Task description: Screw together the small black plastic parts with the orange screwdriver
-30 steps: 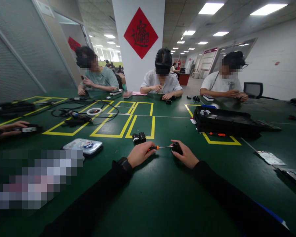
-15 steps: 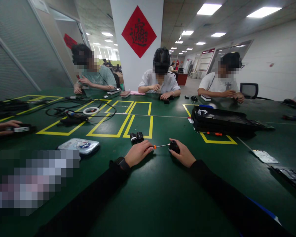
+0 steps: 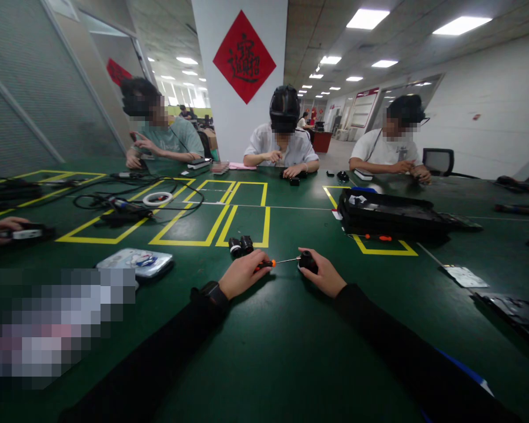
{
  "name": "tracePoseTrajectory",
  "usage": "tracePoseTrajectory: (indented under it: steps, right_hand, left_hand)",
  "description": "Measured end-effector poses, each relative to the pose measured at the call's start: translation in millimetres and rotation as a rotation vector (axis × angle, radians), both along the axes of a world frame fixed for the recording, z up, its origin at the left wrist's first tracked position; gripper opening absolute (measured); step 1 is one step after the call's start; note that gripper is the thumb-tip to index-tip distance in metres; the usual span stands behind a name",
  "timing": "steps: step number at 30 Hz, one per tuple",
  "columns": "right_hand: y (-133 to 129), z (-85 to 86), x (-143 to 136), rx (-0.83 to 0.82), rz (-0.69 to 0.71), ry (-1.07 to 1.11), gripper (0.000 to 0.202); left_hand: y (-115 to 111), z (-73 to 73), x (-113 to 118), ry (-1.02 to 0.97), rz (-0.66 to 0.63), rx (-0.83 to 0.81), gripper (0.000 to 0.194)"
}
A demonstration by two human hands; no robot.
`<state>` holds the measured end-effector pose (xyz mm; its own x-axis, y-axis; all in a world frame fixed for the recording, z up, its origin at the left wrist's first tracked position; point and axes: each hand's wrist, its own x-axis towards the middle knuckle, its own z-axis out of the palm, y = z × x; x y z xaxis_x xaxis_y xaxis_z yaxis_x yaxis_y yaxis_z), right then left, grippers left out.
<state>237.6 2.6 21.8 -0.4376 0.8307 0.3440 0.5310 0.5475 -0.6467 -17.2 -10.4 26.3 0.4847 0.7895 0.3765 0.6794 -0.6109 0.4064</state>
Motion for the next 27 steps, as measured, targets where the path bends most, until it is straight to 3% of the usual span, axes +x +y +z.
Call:
tracePoseTrajectory:
  steps: [6,16,27]
  right_hand:
    - [0.3,0.3,-0.8,0.005,0.0,0.009,0.049]
    - [1.4,-1.0,0.4,-0.005,0.004,0.007,0.05]
    - [2.6,-2.8,1.6,-0.003,0.003,0.02,0.05]
  left_hand:
    - [-0.3,1.9,0.2,0.013,-0.005,-0.018,0.028]
    - [-0.2,-4.5,1.0,-0.029,0.054,-0.024,0.018]
    - [-0.5,1.4,0.1,0.004,0.0,-0.027,0.026]
